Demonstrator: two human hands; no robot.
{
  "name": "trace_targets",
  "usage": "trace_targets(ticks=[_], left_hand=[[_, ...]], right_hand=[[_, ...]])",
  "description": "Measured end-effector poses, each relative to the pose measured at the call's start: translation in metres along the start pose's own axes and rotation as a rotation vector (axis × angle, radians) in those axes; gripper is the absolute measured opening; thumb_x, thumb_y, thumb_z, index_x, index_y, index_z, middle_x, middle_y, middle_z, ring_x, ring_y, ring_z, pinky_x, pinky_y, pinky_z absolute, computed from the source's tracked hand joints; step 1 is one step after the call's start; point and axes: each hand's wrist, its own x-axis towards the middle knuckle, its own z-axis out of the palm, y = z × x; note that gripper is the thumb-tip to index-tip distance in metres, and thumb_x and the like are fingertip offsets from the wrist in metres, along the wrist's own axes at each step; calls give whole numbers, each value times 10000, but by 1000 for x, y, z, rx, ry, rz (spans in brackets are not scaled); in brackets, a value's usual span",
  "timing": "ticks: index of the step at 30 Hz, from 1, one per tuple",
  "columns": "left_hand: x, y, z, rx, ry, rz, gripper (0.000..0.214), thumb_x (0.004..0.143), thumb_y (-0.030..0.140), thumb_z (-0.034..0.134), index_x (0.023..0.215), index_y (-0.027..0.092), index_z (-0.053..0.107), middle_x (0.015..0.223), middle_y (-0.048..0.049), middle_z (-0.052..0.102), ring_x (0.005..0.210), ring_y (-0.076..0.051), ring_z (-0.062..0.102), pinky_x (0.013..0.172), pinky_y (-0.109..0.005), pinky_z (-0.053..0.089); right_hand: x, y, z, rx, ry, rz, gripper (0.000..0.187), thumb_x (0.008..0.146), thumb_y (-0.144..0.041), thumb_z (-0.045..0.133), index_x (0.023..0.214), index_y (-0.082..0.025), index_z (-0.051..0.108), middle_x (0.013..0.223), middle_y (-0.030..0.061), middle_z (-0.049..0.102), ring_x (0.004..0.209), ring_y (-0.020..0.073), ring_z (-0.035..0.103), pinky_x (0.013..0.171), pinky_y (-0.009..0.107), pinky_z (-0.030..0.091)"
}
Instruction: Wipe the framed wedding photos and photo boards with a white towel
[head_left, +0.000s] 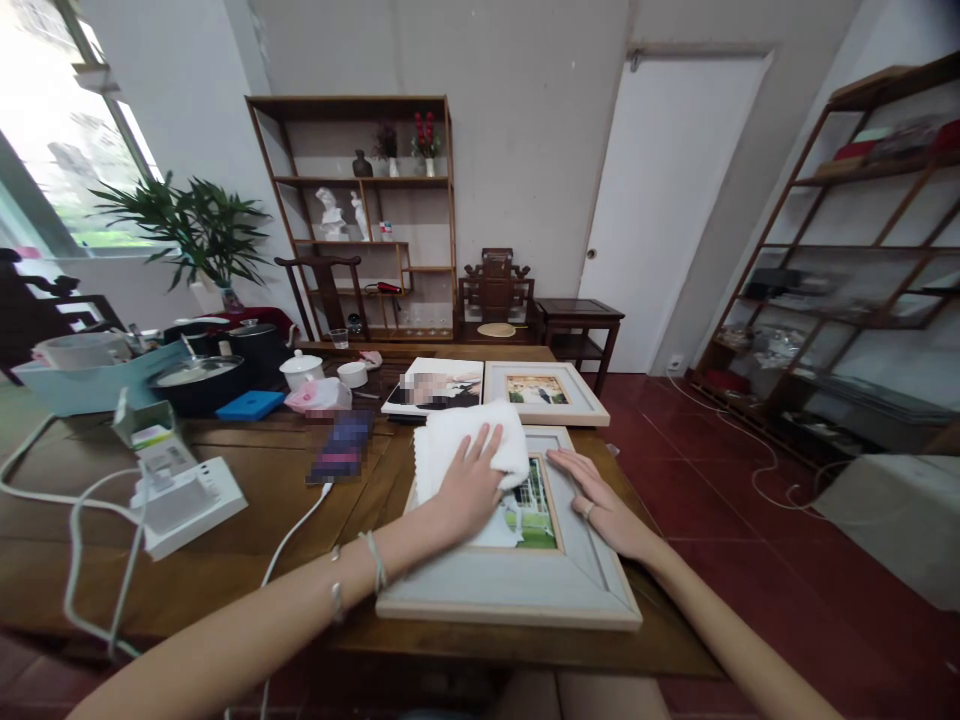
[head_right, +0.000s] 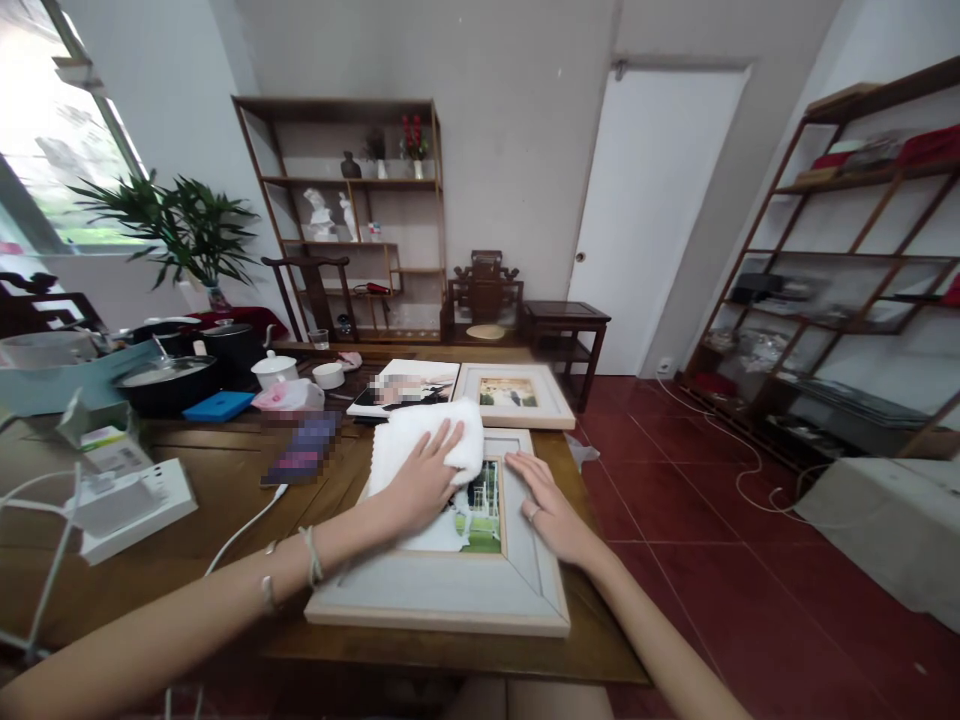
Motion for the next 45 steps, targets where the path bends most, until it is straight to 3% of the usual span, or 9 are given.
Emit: trace_targets(ticks=[6, 13, 17, 22, 26, 30, 35, 41, 45], left_hand=[[16, 0, -2, 20, -64, 145, 296, 861, 202, 447, 1095, 154, 621, 1476, -126, 197, 1355, -319, 131, 1055, -528, 174], [-56, 46, -46, -25, -295, 343, 264, 831, 226, 478, 980, 109, 662, 1388, -209, 350, 1249, -362, 371, 928, -496, 395], [-80, 60, -53, -103, -286, 336, 283, 810, 234, 526, 1044, 126, 642, 1394, -203, 338, 1239, -371, 381, 935, -494, 396], [-53, 50, -32, -78, -271, 210, 306, 840, 242, 487, 1089, 127, 623, 1447, -187, 230, 1304, -396, 244, 970, -575, 308], [-9, 23, -11, 32, -121, 80, 323, 853, 225, 467, 1128, 124, 604, 1452, -186, 228, 1322, -390, 196, 1000, -591, 244], [18, 6, -3, 73, -13, 108, 328, 875, 218, 423, 1133, 115, 598, 1456, -188, 217, 1340, -365, 156, 1028, -570, 204], [-2, 31, -23, 44, -179, 198, 330, 853, 190, 425, 1097, 74, 614, 1415, -233, 284, 1296, -399, 260, 975, -579, 293], [-53, 71, -57, 9, -453, 282, 387, 672, 195, 667, 1032, 55, 641, 1365, -285, 333, 1215, -440, 376, 900, -527, 403], [-52, 72, -61, 0, -428, 242, 343, 809, 240, 536, 1107, 82, 603, 1385, -243, 333, 1249, -395, 355, 931, -530, 379]], right_hand=[[0, 1, 0, 3, 7, 7, 613, 744, -129, 412, 1338, -274, 365, 1394, 65, 365, 1323, 269, 249, 1092, 534, 177], [-1, 1, 0, -21, 7, 2, 562, 792, -195, 397, 1350, -244, 354, 1406, 84, 352, 1325, 267, 252, 1090, 521, 190], [-1, 0, 0, -19, 6, 11, 591, 772, -151, 400, 1351, -260, 349, 1404, 76, 355, 1329, 257, 247, 1091, 528, 179], [-1, 0, -1, -15, -3, -1, 544, 814, -225, 395, 1354, -257, 340, 1403, 81, 355, 1332, 266, 246, 1090, 524, 191], [-1, 0, 0, 2, 12, 35, 569, 789, -191, 401, 1350, -269, 344, 1406, 79, 341, 1336, 270, 241, 1088, 536, 182], [0, 0, 2, 18, 15, 84, 659, 705, -103, 407, 1343, -256, 354, 1405, 75, 335, 1337, 256, 241, 1099, 522, 162], [1, -2, 2, 37, 11, 126, 675, 694, -90, 399, 1349, -242, 341, 1413, 80, 318, 1348, 241, 222, 1105, 514, 151], [1, 2, 0, 16, 14, 35, 533, 799, -182, 411, 1328, -251, 395, 1419, 83, 352, 1341, 257, 248, 1099, 530, 167], [2, 8, 1, 32, 22, -20, 440, 854, -308, 428, 1289, -259, 469, 1420, 75, 387, 1350, 264, 243, 1100, 538, 159]])
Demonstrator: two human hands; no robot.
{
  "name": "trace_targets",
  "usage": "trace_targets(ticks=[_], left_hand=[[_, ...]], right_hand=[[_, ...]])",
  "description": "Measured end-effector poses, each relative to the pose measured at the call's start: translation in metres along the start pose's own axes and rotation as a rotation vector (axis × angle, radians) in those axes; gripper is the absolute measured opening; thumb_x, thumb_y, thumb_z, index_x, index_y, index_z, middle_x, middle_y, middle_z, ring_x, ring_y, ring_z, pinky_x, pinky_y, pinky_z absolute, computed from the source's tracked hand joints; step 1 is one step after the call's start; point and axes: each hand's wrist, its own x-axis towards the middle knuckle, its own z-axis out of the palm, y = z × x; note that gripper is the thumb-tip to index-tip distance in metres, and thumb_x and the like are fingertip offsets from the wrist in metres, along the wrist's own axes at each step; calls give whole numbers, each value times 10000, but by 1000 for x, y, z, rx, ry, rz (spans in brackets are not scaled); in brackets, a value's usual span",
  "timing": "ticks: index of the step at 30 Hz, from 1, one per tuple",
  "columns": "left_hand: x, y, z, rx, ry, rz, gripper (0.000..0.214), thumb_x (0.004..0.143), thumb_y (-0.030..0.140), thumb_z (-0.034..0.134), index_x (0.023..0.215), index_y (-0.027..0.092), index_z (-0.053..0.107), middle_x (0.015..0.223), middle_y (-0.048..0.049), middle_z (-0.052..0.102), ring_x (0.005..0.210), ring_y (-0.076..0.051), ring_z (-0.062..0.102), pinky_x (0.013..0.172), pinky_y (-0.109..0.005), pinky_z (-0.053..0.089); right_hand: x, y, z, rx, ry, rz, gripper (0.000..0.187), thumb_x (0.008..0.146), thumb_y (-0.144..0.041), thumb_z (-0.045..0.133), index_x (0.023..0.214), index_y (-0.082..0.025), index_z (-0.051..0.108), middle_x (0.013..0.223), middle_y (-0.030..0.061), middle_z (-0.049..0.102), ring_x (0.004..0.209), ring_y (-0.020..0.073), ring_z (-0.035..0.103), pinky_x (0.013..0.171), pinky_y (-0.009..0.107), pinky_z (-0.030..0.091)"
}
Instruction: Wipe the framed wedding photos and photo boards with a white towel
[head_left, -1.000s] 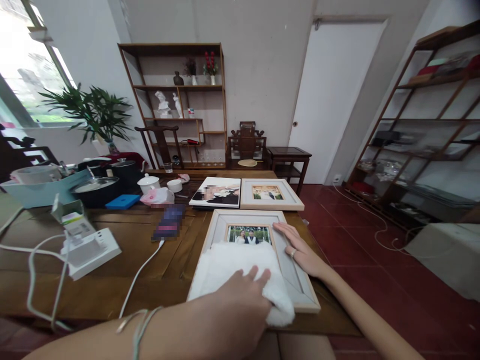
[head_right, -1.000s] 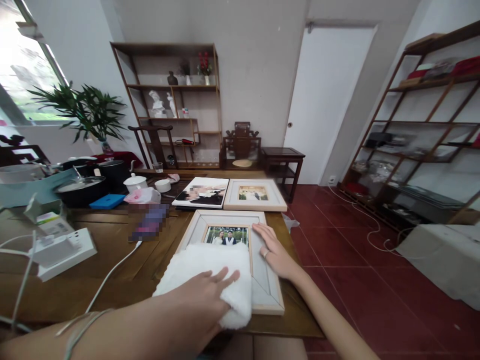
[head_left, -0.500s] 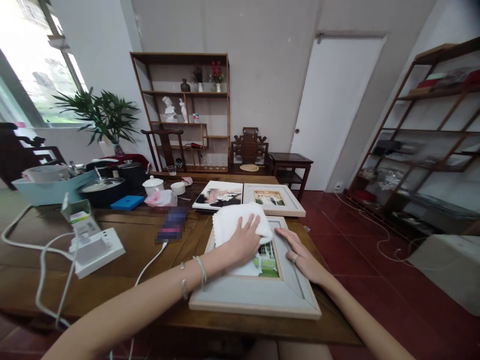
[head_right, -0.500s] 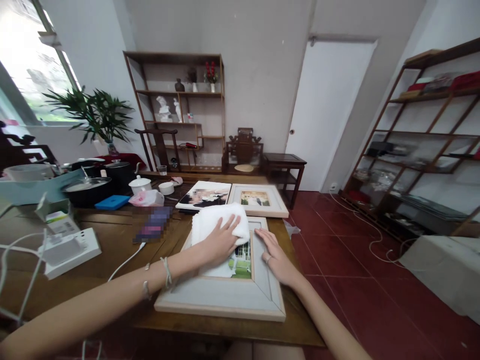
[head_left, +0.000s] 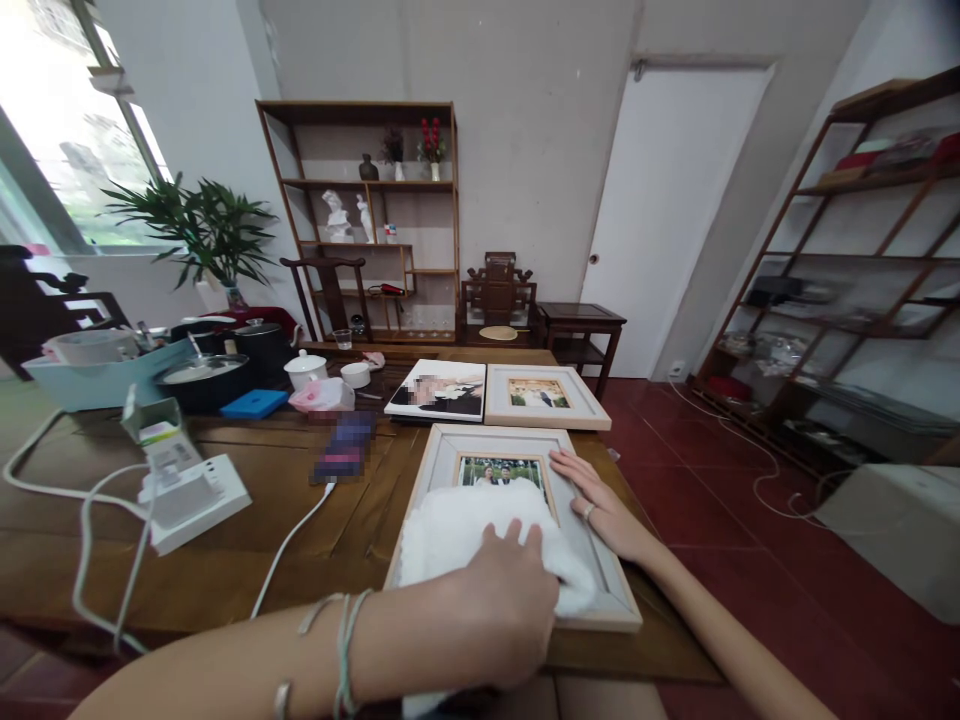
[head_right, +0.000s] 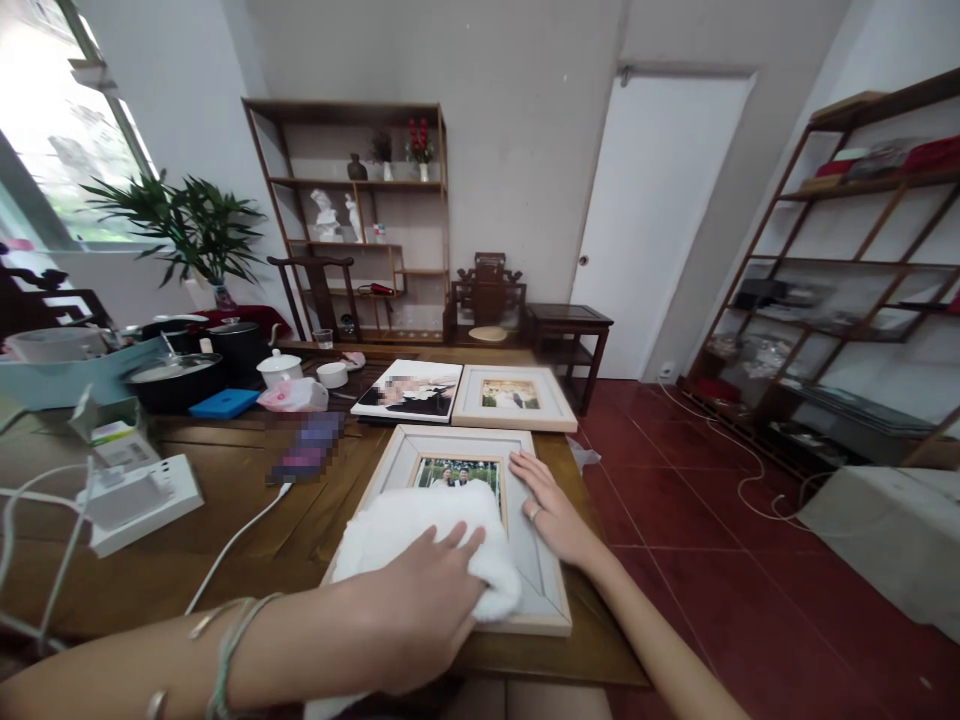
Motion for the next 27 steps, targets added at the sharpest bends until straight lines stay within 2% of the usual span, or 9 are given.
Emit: trace_targets(ticks=[3, 7, 10, 12, 16, 19, 22, 24, 27], left_hand=[[25, -21, 7, -3, 134, -80, 366, 885, 272, 413, 1167, 94, 565, 1409, -232, 293, 1289, -387, 284, 957, -552, 333], [73, -63, 17, 82, 376, -126, 346, 883, 255, 421, 1143, 92, 581, 1428, -226, 258, 1326, -373, 200, 1005, -561, 248], [97, -81, 19, 124, 432, -56, 337, 902, 262, 396, 1126, 106, 593, 1427, -212, 272, 1345, -317, 182, 1037, -521, 216], [102, -80, 19, 132, 424, -7, 324, 897, 267, 406, 1098, 116, 611, 1426, -201, 286, 1343, -303, 198, 1042, -507, 214], [84, -51, 19, 156, 398, 81, 338, 888, 265, 409, 1058, 76, 632, 1387, -247, 329, 1292, -353, 298, 994, -523, 285], [51, -23, 21, 176, 356, 194, 323, 855, 267, 456, 1014, 62, 649, 1333, -288, 377, 1234, -388, 376, 931, -515, 360], [14, -6, 23, 164, 335, 313, 251, 791, 260, 539, 894, 72, 669, 1250, -274, 470, 1142, -371, 473, 865, -452, 428], [-9, -7, 21, 115, 301, 327, 157, 747, 200, 574, 834, 99, 658, 1114, -202, 581, 976, -295, 578, 767, -363, 476], [-34, -27, 8, 7, 268, 222, 150, 706, 60, 544, 779, 160, 629, 857, -59, 643, 718, -174, 602, 602, -249, 464]], right_hand=[[1, -1, 2, 31, 31, 67, 457, 875, -414, 418, 1301, -255, 472, 1431, 75, 379, 1355, 256, 241, 1111, 518, 140], [2, -8, 5, 70, 72, 183, 514, 900, -485, 350, 1366, -267, 376, 1494, 39, 257, 1380, 211, 181, 1128, 473, 112], [2, -12, 6, 87, 85, 231, 560, 907, -503, 317, 1413, -269, 265, 1530, 10, 120, 1399, 182, 90, 1136, 447, 69], [1, -13, 6, 103, 96, 251, 591, 905, -526, 289, 1429, -263, 214, 1535, 6, 76, 1402, 177, 57, 1136, 442, 44], [1, -16, 5, 127, 104, 278, 608, 895, -565, 249, 1430, -277, 207, 1536, -14, 39, 1403, 190, 20, 1133, 456, 25], [1, -20, 3, 129, 94, 280, 574, 905, -545, 246, 1422, -295, 229, 1535, -24, 32, 1403, 185, 26, 1131, 460, 30], [1, -20, 1, 86, 40, 212, 543, 887, -518, 366, 1382, -299, 335, 1531, -6, 93, 1401, 205, 70, 1128, 469, 66], [2, -18, 0, 49, -4, 161, 497, 868, -491, 434, 1321, -286, 446, 1520, 17, 166, 1395, 228, 110, 1122, 483, 94], [2, -13, -1, 27, -19, 123, 433, 866, -438, 461, 1262, -272, 521, 1495, 40, 254, 1386, 244, 158, 1112, 504, 120]])
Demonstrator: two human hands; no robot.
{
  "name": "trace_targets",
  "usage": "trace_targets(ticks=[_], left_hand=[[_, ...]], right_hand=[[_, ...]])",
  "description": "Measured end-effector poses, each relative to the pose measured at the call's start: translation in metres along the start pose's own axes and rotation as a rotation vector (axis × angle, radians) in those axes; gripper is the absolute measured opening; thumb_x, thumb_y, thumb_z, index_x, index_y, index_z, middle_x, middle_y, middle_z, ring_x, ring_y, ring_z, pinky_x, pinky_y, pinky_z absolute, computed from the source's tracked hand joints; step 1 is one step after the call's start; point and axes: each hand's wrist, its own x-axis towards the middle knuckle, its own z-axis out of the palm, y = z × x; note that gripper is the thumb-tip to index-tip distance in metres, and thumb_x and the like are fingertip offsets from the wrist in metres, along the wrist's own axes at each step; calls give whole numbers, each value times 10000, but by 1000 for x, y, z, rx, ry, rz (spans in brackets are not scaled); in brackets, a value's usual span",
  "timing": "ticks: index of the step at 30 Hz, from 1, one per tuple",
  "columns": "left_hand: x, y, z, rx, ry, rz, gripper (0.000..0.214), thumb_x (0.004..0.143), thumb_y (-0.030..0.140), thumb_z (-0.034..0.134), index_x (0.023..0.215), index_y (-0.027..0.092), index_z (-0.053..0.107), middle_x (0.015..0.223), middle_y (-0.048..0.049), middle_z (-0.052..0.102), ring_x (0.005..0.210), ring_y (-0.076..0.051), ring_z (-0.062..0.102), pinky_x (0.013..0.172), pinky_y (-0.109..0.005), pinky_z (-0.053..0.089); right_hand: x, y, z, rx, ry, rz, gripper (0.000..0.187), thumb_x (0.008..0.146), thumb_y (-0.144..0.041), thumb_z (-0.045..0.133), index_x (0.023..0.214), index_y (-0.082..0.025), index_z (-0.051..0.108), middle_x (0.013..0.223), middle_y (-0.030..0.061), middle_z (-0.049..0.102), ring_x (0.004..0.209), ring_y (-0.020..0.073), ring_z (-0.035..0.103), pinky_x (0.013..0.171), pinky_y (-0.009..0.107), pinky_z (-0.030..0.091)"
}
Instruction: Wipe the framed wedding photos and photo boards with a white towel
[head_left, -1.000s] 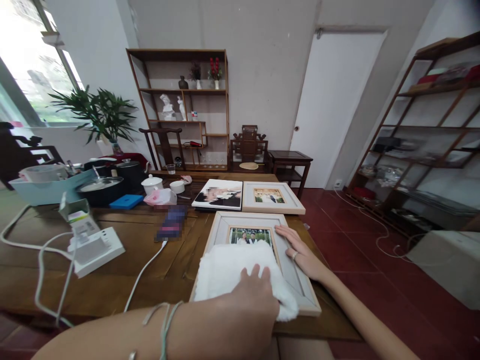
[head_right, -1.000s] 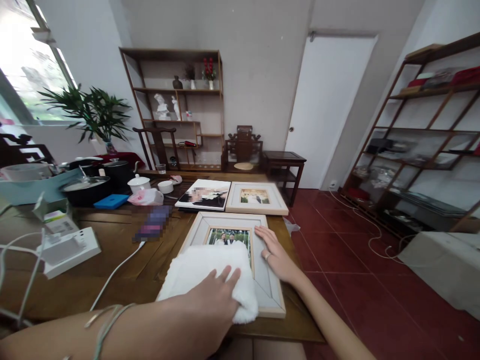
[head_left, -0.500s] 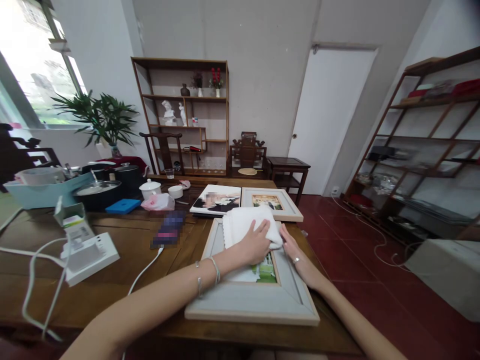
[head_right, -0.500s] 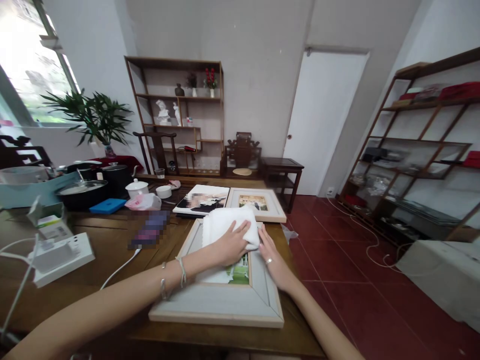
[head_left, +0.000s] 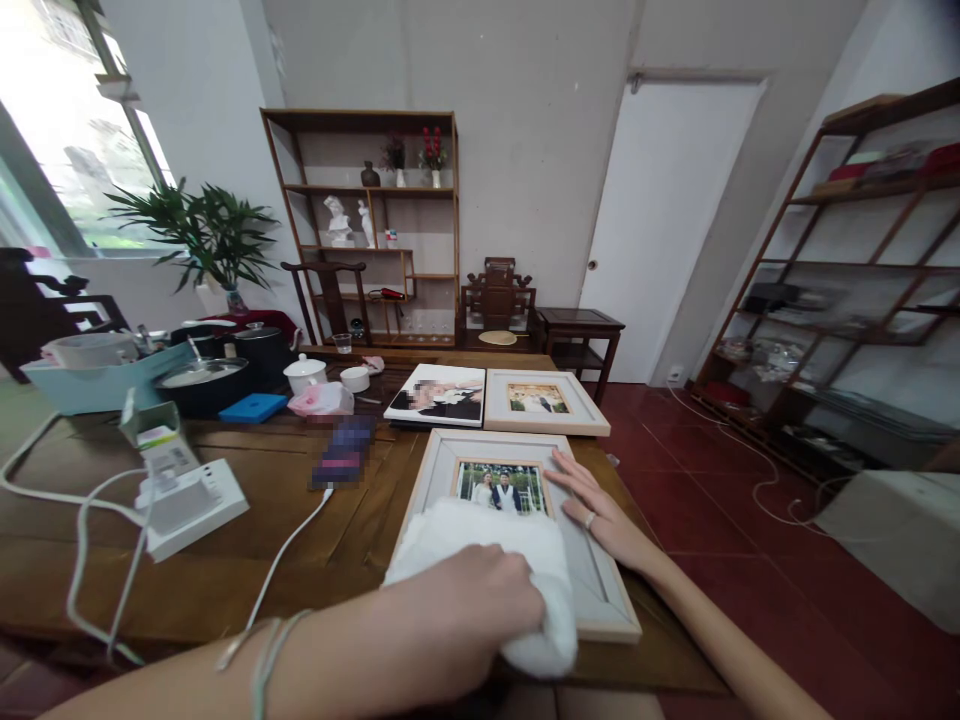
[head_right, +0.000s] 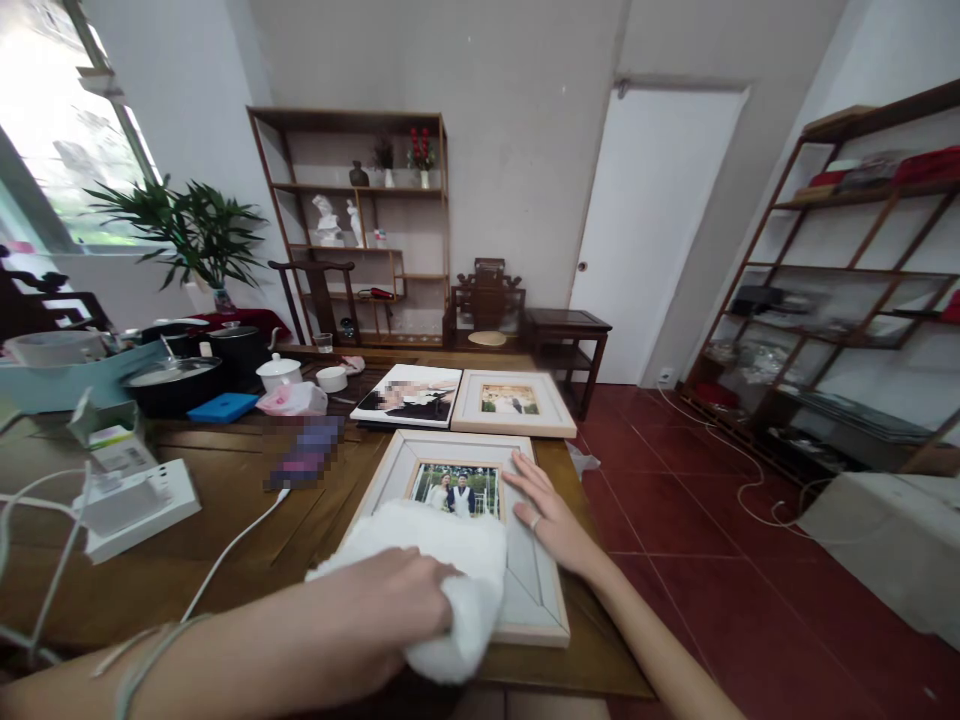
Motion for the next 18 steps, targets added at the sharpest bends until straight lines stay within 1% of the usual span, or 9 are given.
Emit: trace_targets(ticks=[1, 3, 5, 6, 7, 9, 12, 15, 18], left_hand=[[-6, -9, -8, -2, 7, -69, 181, 700, 33, 526, 769, 168, 625, 812, -41, 639, 681, -161, 594, 580, -238, 455], [-13, -30, -25, 79, 45, -252, 224, 692, -7, 491, 751, 159, 629, 813, -52, 636, 668, -163, 595, 582, -248, 456], [-16, -53, -36, 237, 125, -433, 236, 697, -21, 469, 753, 131, 640, 914, -96, 632, 723, -189, 608, 621, -285, 474], [-16, -64, -39, 315, 188, -494, 245, 704, -26, 461, 768, 121, 647, 994, -115, 618, 790, -208, 609, 664, -308, 482], [-15, -74, -38, 377, 252, -520, 253, 709, -29, 458, 784, 114, 652, 1079, -126, 593, 873, -228, 599, 721, -331, 483], [-10, -91, -27, 429, 338, -488, 265, 706, -36, 465, 807, 111, 661, 1200, -121, 540, 1022, -254, 548, 843, -365, 454], [0, -106, 6, 358, 331, -401, 241, 683, -28, 498, 777, 109, 673, 1311, -119, 469, 1179, -280, 449, 966, -388, 381], [13, -112, 40, 248, 320, -387, 149, 697, 84, 570, 792, 118, 681, 1396, -124, 375, 1295, -302, 304, 1047, -421, 282], [25, -115, 57, 198, 329, -433, 193, 748, 207, 585, 893, 119, 677, 1437, -131, 303, 1329, -307, 232, 1068, -442, 225]], right_hand=[[0, 1, 0, -1, 2, -6, 419, 868, -413, 463, 1259, -274, 523, 1490, 41, 267, 1383, 243, 167, 1110, 508, 125], [-1, 2, 0, -3, 3, -9, 395, 869, -359, 464, 1251, -279, 529, 1485, 35, 281, 1381, 239, 178, 1108, 511, 133], [-1, 2, 0, -7, 6, -8, 384, 868, -314, 456, 1242, -281, 536, 1482, 31, 288, 1378, 237, 188, 1107, 511, 139], [-2, 2, 1, -9, 10, -7, 384, 866, -296, 452, 1240, -282, 538, 1480, 30, 294, 1376, 237, 193, 1107, 511, 140], [-2, 2, 1, -10, 16, -8, 387, 862, -281, 449, 1239, -281, 538, 1477, 29, 301, 1375, 237, 198, 1106, 511, 141], [-2, 2, 1, -11, 24, -16, 404, 849, -254, 452, 1243, -281, 533, 1473, 28, 310, 1373, 236, 203, 1107, 509, 139], [-1, 4, 1, -9, 15, -40, 439, 824, -239, 468, 1258, -281, 519, 1476, 26, 304, 1374, 239, 199, 1107, 507, 134], [-1, 6, 0, -3, -6, -56, 466, 812, -253, 473, 1276, -280, 502, 1482, 23, 290, 1377, 246, 188, 1104, 512, 128], [0, 7, 0, -2, -15, -46, 491, 796, -232, 466, 1284, -277, 496, 1484, 20, 283, 1380, 245, 177, 1104, 513, 119]])
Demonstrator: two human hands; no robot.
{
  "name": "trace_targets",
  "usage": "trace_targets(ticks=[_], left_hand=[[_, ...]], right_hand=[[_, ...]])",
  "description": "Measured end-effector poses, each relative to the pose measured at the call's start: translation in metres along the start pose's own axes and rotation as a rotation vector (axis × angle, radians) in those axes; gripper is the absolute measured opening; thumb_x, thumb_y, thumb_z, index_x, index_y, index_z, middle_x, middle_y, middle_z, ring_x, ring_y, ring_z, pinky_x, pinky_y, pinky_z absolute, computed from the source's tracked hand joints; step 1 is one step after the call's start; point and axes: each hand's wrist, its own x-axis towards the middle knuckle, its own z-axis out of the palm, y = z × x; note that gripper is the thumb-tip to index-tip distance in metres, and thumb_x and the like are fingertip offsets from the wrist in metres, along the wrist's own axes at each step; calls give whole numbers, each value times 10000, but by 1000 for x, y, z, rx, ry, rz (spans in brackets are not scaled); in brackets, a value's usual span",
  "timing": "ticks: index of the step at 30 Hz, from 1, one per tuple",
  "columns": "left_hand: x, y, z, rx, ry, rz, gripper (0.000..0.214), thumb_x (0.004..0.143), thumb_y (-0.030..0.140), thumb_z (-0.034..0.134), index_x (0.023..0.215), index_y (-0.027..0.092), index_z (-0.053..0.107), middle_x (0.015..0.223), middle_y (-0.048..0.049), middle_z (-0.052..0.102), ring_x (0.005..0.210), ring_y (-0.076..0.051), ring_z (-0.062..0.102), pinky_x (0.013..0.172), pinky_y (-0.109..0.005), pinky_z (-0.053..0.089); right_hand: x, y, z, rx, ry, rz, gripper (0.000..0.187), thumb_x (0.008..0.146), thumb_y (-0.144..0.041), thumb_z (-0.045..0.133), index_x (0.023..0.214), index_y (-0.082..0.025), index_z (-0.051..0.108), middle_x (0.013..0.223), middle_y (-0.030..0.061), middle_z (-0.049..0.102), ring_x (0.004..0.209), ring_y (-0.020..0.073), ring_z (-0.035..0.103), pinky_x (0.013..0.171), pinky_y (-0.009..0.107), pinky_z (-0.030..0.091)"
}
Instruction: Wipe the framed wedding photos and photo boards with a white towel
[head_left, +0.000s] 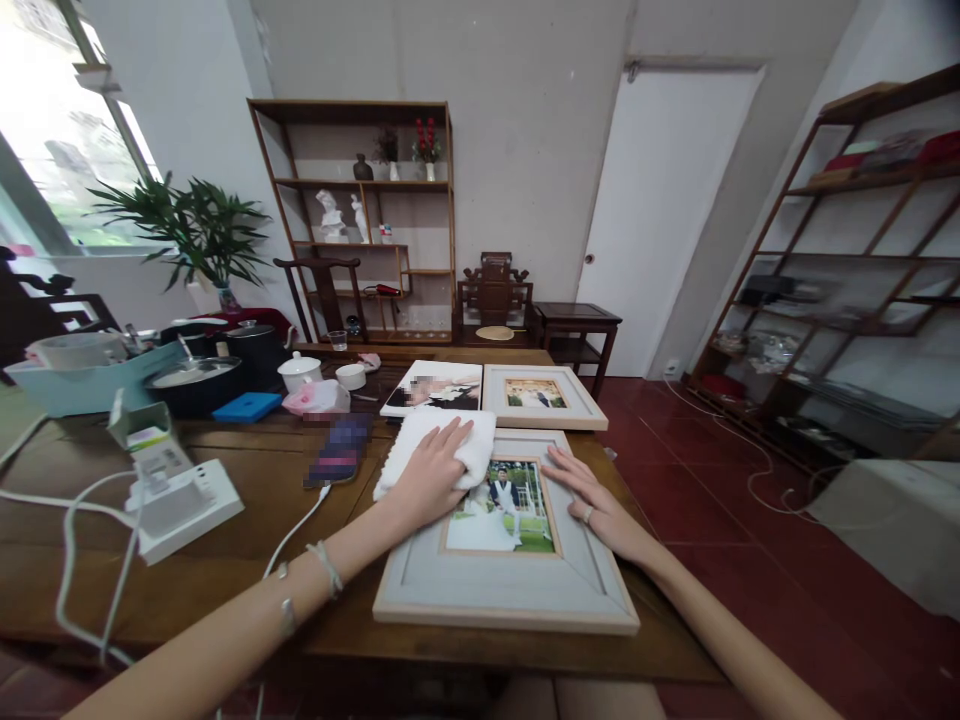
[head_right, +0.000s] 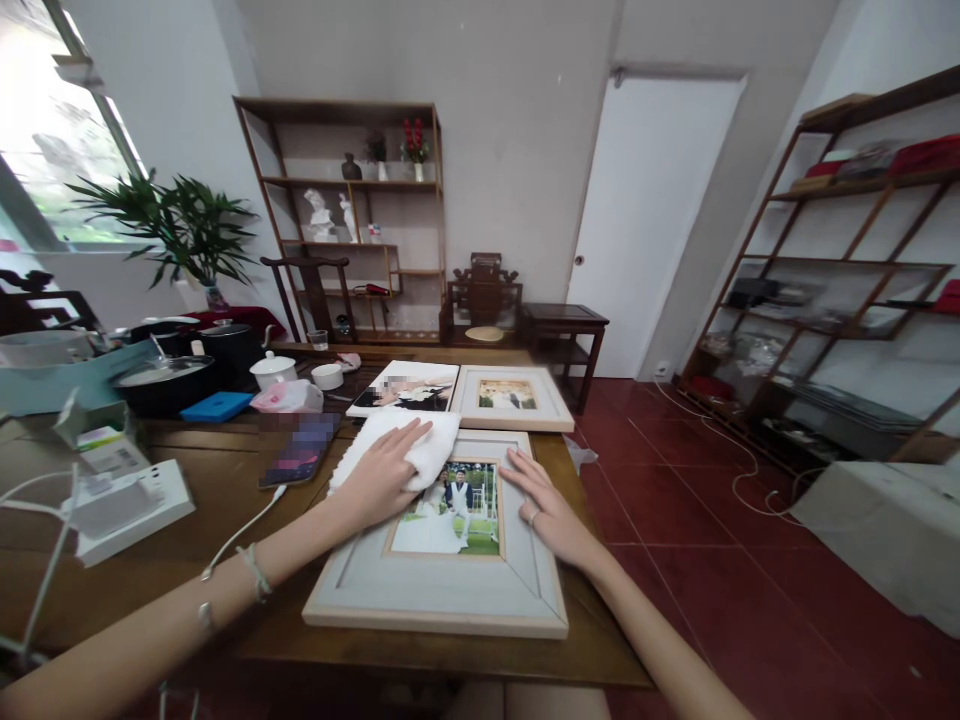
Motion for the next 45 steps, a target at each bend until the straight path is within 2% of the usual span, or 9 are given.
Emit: trace_targets(ticks=[6, 12, 15, 19, 26, 29, 34, 40, 45], left_hand=[[-3, 18, -5, -23, -134, -25, 230, 797, 118, 477, 903, 120, 682, 1412, -110, 357, 1283, -298, 331, 1046, -446, 261], [-56, 72, -40, -79, -327, -34, 224, 776, 133, 495, 881, 108, 692, 1362, -163, 414, 1227, -337, 405, 976, -465, 358], [-81, 89, -52, -136, -345, 22, 210, 754, 169, 534, 890, 138, 691, 1401, -133, 367, 1224, -341, 408, 950, -453, 390], [-78, 77, -48, -142, -251, -51, 190, 773, 133, 503, 836, 133, 682, 1434, -116, 313, 1261, -313, 369, 990, -446, 358], [-12, 8, -15, -58, -121, -96, 294, 823, 125, 429, 1045, 129, 622, 1482, -114, 178, 1347, -284, 186, 1065, -460, 221], [1, -2, -5, -5, -118, -76, 301, 878, 199, 400, 1062, 102, 618, 1438, -165, 280, 1328, -280, 248, 1063, -447, 227], [-11, 14, -12, 28, -169, -30, 280, 868, 164, 415, 1006, 93, 648, 1354, -174, 422, 1260, -240, 390, 1062, -368, 259], [-61, 58, -60, 1, -453, 143, 219, 785, 171, 537, 942, 94, 669, 1199, -204, 561, 1163, -283, 494, 945, -365, 407], [-94, 86, -71, -104, -483, 166, 297, 762, 231, 579, 1005, 78, 656, 1335, -253, 398, 1229, -331, 412, 955, -400, 405]], right_hand=[[0, -1, 0, 1, 9, 13, 556, 758, -155, 451, 1293, -299, 482, 1486, -14, 275, 1379, 234, 182, 1110, 505, 121], [0, 1, 1, 14, 28, -10, 606, 725, -115, 454, 1298, -310, 471, 1474, -21, 302, 1376, 221, 197, 1113, 502, 141], [0, 2, 2, 20, 34, -12, 577, 740, -135, 456, 1292, -300, 480, 1472, -16, 310, 1374, 224, 201, 1116, 495, 138], [-1, 2, 3, 16, 43, -6, 576, 736, -137, 447, 1290, -293, 483, 1472, -11, 311, 1373, 229, 203, 1115, 497, 141], [0, 0, 1, -4, 37, 0, 620, 697, -98, 444, 1288, -284, 485, 1473, -7, 309, 1372, 228, 206, 1113, 501, 143], [0, 0, 0, 2, 34, 4, 631, 686, -95, 439, 1287, -286, 484, 1473, -12, 307, 1372, 230, 207, 1112, 501, 150], [1, 2, -1, 13, 26, 17, 678, 649, -76, 424, 1289, -295, 481, 1468, -23, 316, 1369, 223, 217, 1116, 493, 150], [0, 1, 0, 23, 47, -18, 619, 705, -114, 441, 1295, -299, 475, 1466, -22, 322, 1365, 233, 225, 1114, 499, 148], [-1, 0, 1, 17, 47, -14, 590, 725, -135, 446, 1292, -294, 480, 1465, -10, 325, 1362, 231, 234, 1113, 493, 154]])
